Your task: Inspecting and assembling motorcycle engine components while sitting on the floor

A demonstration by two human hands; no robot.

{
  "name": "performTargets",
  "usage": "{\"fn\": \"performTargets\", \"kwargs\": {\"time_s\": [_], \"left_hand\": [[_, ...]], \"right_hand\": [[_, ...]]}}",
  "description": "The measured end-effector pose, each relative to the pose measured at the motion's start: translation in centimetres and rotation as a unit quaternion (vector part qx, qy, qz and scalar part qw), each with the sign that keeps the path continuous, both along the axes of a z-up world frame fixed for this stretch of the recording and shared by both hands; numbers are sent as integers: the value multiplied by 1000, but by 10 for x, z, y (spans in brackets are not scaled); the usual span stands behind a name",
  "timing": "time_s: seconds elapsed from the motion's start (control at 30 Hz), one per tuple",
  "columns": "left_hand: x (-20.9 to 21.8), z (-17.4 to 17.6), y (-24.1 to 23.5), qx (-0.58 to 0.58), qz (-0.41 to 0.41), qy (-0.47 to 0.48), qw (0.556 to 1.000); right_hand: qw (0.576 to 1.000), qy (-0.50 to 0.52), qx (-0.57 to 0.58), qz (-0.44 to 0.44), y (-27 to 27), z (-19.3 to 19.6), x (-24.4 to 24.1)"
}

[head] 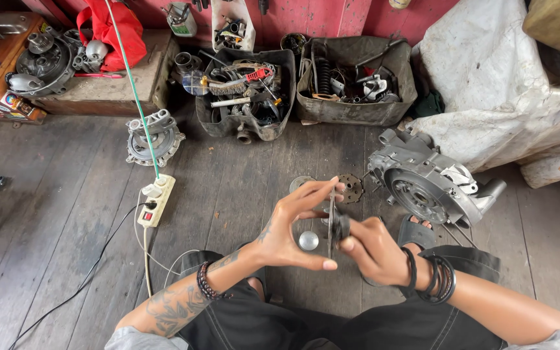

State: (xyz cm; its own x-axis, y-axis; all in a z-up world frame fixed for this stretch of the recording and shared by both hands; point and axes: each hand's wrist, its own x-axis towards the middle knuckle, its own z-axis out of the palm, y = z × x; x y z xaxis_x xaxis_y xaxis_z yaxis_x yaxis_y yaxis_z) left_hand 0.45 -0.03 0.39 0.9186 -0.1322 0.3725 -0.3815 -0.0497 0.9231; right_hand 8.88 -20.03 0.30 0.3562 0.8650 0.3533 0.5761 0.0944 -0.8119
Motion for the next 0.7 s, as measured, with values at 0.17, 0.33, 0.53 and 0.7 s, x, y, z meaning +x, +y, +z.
{"fn": "performTargets", "kwargs": {"time_s": [0.17,0.33,0.53,0.7], "left_hand": [[18,-24,-3,-97,32,-3,995],[29,-27,-3,-111,43,23,993],[31,-6,14,-7,74,9,997],[36,-42,-12,-80,-6,63,995]], "right_hand": [[997,34,72,18,12,25,-1],[995,89,43,-20,9,-1,8],[990,107,58,-67,1,-11,20],[992,20,69,-107,-17,-11,21]]}}
